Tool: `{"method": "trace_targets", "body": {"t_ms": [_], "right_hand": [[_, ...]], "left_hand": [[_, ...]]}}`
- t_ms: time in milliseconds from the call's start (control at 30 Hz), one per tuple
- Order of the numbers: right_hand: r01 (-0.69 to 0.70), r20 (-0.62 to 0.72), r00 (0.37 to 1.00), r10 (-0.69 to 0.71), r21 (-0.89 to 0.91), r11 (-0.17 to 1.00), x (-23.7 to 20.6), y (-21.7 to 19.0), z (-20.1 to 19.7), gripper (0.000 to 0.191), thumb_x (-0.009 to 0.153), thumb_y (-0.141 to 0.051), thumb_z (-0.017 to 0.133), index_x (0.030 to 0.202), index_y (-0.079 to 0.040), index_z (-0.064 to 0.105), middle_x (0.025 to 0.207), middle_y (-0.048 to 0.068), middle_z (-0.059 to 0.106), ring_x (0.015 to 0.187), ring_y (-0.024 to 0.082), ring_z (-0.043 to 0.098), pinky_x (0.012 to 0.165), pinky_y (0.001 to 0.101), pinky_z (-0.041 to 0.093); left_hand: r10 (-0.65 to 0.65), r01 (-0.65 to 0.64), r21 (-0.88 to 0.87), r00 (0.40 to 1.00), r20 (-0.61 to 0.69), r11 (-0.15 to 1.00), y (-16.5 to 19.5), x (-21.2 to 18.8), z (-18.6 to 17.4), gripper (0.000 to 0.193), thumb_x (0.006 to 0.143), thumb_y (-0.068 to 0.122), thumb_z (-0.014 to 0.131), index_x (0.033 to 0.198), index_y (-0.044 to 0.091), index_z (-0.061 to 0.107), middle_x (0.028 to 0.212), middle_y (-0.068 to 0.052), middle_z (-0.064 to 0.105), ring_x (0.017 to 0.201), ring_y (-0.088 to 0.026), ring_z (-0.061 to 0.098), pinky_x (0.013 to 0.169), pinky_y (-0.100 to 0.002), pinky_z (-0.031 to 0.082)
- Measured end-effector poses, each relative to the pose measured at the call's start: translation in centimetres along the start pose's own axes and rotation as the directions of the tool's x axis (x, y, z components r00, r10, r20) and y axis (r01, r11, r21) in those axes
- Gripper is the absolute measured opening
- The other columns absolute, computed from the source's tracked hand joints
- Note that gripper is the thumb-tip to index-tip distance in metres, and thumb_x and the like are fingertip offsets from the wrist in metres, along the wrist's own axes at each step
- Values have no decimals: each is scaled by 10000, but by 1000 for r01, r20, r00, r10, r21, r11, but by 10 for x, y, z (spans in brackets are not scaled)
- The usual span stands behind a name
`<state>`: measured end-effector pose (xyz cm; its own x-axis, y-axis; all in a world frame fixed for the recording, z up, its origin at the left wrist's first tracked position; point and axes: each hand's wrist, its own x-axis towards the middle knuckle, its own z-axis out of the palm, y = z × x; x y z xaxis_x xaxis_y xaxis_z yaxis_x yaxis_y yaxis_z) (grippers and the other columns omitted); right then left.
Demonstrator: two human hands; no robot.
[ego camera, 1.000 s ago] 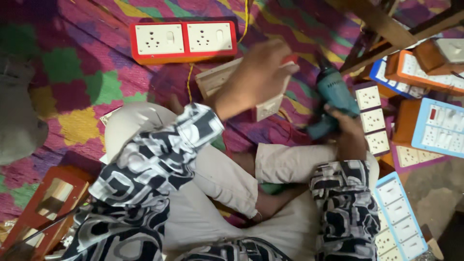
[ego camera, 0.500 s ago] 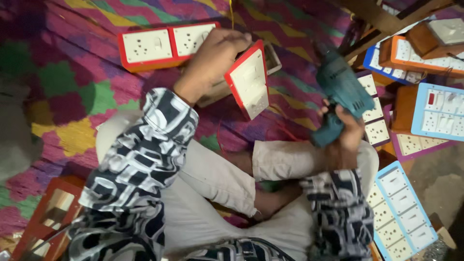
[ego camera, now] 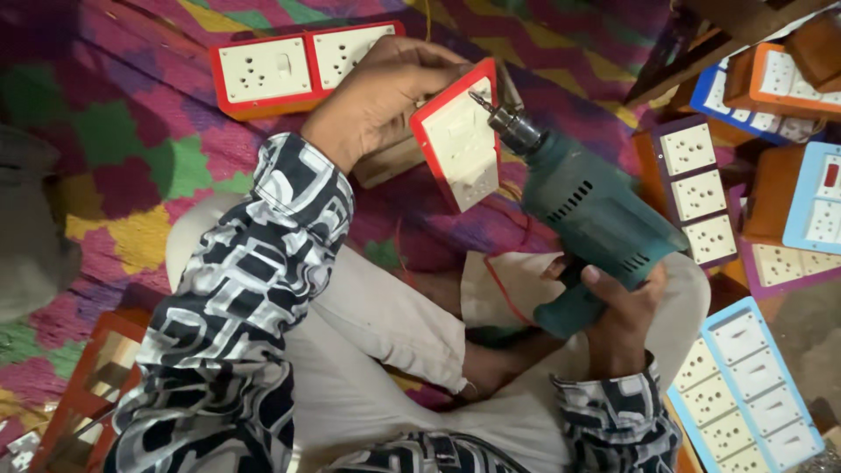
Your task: The person sits on a patterned mat and uses a corded drill to fasten screws into red and white electrical socket plates. They handle multiple socket plates, reposition them, and continue drilling to secure the components.
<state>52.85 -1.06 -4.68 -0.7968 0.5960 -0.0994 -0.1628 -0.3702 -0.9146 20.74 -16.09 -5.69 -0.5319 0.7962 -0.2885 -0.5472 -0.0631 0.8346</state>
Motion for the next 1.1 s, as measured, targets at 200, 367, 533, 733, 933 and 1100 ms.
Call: {"method": "trace_targets", "body": {"t_ms": [200,367,533,733,933,1100], "right_hand": [[-25,-29,999,26,42,999,5,3,-11,595,835,38,726,1383,110,503,1121,251,676,853,363,707,782,463,614],[-36,-55,998,40,71,997,5,7,-19,591,815,53,729,1361,91,504,1132,245,680,848,367,718,783,475,624],[-64,-118,991,69,45,997,1,9,-25,594,808,88,722,1359,86,500,1143,241,671,856,361,709,792,482,620],[-64,-93,993,74,100,993,1,6,-21,604,803,97,705,1366,76,487,1143,249,677,863,362,719,798,491,633],[-55,-71,996,62,97,994,1,2,-17,573,840,88,695,1376,106,494,1137,268,673,858,377,709,786,493,615],[-30,-51,998,34,75,997,1,0,-14,546,852,59,703,1354,104,493,1126,268,675,864,377,716,779,485,622]], "left_hand": [[-14,16,66,1000,-26,998,-1,1,-2,216,915,42,739,1105,-59,719,990,-141,780,854,-172,771,780,-302,648],[-13,15,118,1000,-16,993,-7,5,-1,210,934,42,735,1114,-65,725,1000,-130,780,863,-162,768,804,-301,645],[5,0,121,999,-48,993,-10,4,0,214,941,44,737,1130,-54,720,1001,-126,769,848,-153,759,779,-295,645],[1,7,121,998,-67,993,-8,1,4,219,936,36,742,1129,-63,720,1012,-138,773,859,-162,767,789,-297,656],[14,-10,96,999,-40,995,-7,-2,6,217,949,34,730,1138,-71,714,1046,-145,779,890,-170,774,819,-301,659],[9,-3,96,999,-53,995,-10,-2,4,225,942,32,723,1143,-68,706,1035,-149,774,883,-177,772,811,-310,657]]}}
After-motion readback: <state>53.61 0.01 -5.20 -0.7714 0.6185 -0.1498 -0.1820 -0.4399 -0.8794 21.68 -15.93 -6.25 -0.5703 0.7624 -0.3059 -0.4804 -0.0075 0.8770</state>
